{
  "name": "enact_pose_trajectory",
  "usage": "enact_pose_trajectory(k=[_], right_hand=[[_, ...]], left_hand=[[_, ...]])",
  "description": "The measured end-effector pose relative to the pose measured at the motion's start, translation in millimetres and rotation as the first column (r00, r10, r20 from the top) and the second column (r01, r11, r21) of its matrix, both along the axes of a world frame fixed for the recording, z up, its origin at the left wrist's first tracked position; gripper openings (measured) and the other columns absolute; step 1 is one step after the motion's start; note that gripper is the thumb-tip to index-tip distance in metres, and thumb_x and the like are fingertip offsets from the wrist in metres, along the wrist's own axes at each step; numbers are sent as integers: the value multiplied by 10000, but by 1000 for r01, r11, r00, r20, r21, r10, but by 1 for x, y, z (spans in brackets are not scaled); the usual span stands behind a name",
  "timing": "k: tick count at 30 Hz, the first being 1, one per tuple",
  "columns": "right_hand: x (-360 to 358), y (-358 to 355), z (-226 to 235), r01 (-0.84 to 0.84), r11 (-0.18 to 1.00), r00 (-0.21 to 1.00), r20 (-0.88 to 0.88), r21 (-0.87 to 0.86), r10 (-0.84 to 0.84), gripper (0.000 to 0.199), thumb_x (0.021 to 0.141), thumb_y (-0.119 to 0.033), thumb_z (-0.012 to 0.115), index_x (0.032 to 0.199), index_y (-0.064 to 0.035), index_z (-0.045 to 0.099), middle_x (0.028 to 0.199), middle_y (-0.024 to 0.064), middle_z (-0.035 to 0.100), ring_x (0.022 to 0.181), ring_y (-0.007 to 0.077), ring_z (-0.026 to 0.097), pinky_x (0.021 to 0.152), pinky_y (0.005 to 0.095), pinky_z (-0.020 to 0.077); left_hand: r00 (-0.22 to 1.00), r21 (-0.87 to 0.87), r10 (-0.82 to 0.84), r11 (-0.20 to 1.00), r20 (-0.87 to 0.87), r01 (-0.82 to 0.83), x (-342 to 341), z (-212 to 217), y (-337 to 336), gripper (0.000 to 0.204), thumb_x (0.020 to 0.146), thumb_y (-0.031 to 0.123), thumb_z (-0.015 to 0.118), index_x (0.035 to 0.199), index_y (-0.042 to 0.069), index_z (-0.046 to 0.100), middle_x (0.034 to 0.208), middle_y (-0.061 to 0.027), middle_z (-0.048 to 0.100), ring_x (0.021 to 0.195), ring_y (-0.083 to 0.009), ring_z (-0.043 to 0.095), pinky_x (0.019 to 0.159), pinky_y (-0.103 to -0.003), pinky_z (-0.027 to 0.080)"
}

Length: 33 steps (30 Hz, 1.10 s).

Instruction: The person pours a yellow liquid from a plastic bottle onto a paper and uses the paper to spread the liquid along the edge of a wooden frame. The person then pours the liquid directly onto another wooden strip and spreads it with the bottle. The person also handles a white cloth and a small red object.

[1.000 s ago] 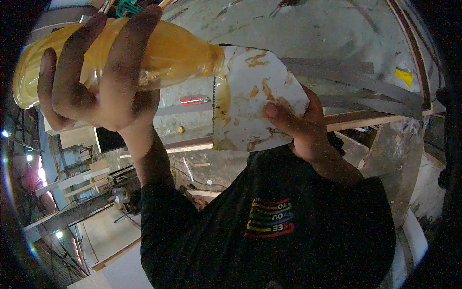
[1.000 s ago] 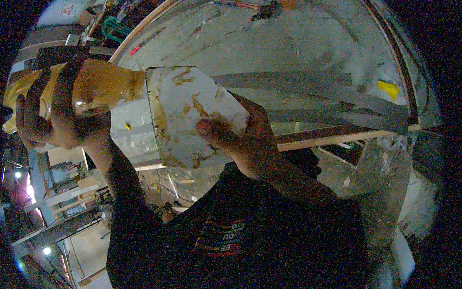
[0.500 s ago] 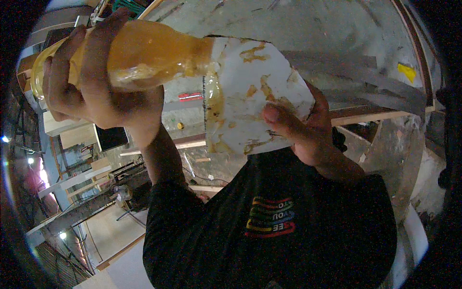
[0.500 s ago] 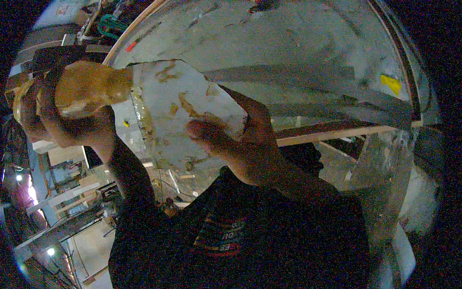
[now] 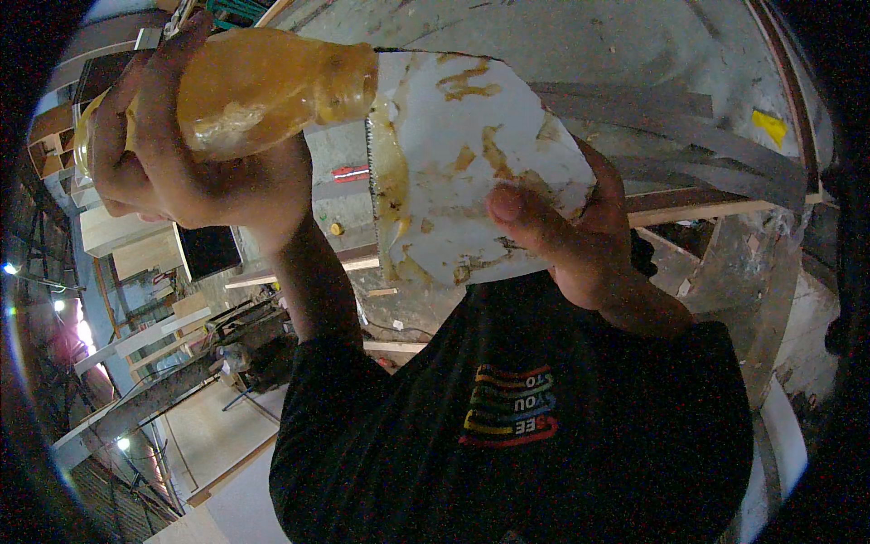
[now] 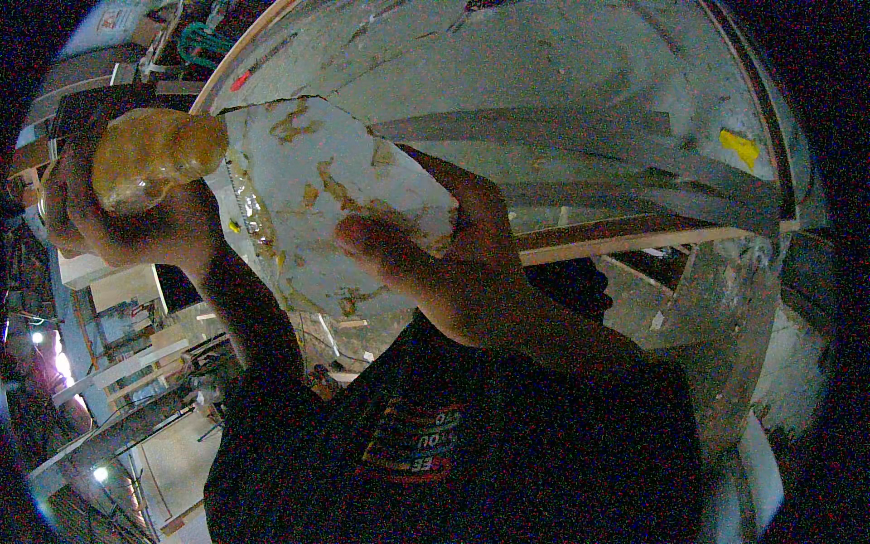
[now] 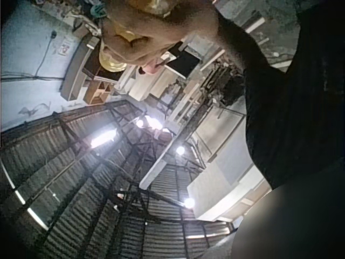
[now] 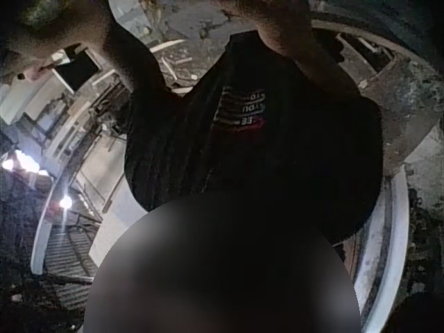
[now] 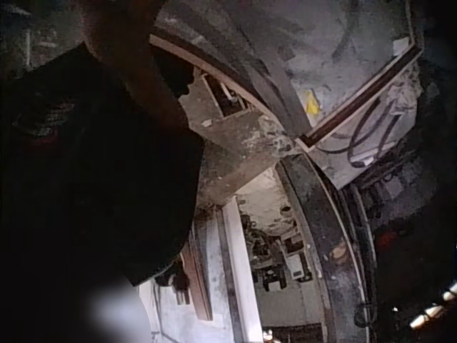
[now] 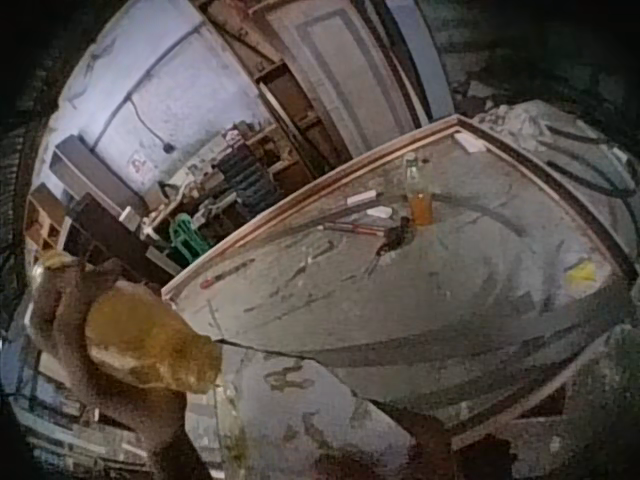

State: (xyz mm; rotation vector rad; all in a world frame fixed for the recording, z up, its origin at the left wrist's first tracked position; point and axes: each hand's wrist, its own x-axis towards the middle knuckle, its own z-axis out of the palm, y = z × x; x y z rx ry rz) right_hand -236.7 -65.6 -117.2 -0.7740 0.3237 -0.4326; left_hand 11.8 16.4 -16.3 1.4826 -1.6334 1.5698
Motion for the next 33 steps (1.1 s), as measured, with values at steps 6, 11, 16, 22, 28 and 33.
enact_pose_trajectory(k=[6, 11, 16, 22, 28, 33], right_hand=[[2, -2, 1, -44, 998, 996, -78, -42, 41, 509, 847, -203, 809, 1272, -14, 603, 1108, 64, 708, 999, 167, 665, 889, 337, 526], [4, -1, 2, -29, 999, 1000, -1, -21, 29, 506, 852, -189, 810, 1280, -20, 600, 1119, 59, 706, 1008, 162, 663, 902, 336, 524], [3, -2, -2, -30, 999, 999, -19, -27, 30, 524, 859, -164, 807, 1312, -31, 580, 1155, 65, 700, 1043, 172, 661, 939, 347, 519], [2, 0, -4, -30, 999, 999, -35, 32, 31, 549, 858, -162, 811, 1332, -31, 566, 1175, 71, 694, 1067, 179, 658, 953, 354, 518], [0, 0, -1, 3, 996, 997, -70, -84, -9, 545, 859, -171, 809, 1325, -28, 566, 1155, 64, 693, 1048, 173, 657, 945, 351, 522], [4, 0, -2, -11, 993, 1000, 5, 122, 11, 587, 821, -206, 842, 1305, -21, 567, 1125, 58, 690, 1000, 173, 666, 915, 347, 534]], left_hand=[[984, 37, -155, 988, 90, 152, 17, 14, -5, 644, 544, 316, 971, 1076, 87, 688, 1127, -87, 553, 1154, -287, 511, 976, -440, 484], [970, 108, -115, 990, 216, 93, 6, 24, 0, 611, 523, 291, 974, 1042, 124, 700, 1120, -73, 541, 1134, -269, 514, 946, -433, 484], [964, 73, 50, 995, 261, -72, 3, 19, 4, 409, 690, 409, 887, 1011, 196, 748, 1092, -27, 563, 1130, -189, 502, 927, -352, 430], [966, 88, 35, 994, 258, -59, 4, 17, 3, 551, 566, 325, 959, 1028, 160, 707, 1080, -23, 570, 1110, -233, 509, 942, -388, 447], [983, 15, -70, 998, 167, 69, 2, 8, -8, 407, 731, 464, 850, 1016, 192, 747, 1085, -17, 563, 1123, -192, 497, 922, -345, 419], [983, 12, -65, 998, 170, 64, -4, -1, -7, 392, 783, 529, 797, 996, 202, 762, 1055, -16, 580, 1099, -188, 517, 946, -373, 410]])
